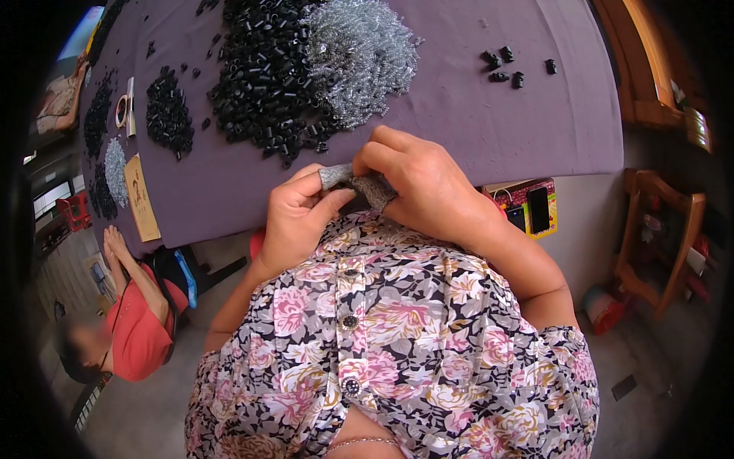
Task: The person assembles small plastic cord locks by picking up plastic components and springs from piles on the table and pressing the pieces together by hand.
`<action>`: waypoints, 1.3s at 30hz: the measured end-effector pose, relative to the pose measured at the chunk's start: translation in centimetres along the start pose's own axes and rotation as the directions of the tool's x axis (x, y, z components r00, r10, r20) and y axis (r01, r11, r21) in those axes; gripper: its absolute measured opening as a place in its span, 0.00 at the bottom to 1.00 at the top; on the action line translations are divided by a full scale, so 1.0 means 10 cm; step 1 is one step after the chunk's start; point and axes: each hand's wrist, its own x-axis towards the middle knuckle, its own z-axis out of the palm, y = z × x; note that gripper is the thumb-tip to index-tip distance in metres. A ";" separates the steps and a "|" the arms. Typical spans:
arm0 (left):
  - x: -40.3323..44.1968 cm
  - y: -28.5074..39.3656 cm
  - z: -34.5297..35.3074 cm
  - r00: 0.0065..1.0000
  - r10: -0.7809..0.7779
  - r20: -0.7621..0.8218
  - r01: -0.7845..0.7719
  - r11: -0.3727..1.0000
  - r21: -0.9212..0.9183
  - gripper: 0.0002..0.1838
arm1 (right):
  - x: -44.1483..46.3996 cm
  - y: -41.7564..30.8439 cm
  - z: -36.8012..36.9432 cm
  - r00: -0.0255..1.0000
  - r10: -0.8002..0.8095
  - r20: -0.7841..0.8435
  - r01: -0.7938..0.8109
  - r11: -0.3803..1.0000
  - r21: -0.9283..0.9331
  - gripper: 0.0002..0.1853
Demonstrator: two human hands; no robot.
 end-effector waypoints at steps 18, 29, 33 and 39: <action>0.02 0.04 -0.06 0.964 0.238 0.121 -0.267 0.865 0.425 0.07 | 0.01 -0.09 -0.03 0.993 -0.039 0.114 0.058 0.982 -0.177 0.20; -0.02 -0.08 -0.08 0.993 0.054 0.107 -0.060 0.997 0.053 0.07 | 0.06 0.00 0.05 0.999 0.002 0.043 -0.005 0.997 0.076 0.17; -0.08 -0.09 -0.12 0.968 -0.198 0.151 0.233 0.935 -0.268 0.08 | 0.09 -0.04 0.09 0.997 -0.080 0.017 0.079 0.993 0.084 0.17; -0.13 -0.14 -0.17 0.972 -0.201 0.119 0.231 0.896 -0.378 0.08 | 0.12 -0.07 0.15 0.993 -0.116 0.012 0.115 0.991 0.062 0.20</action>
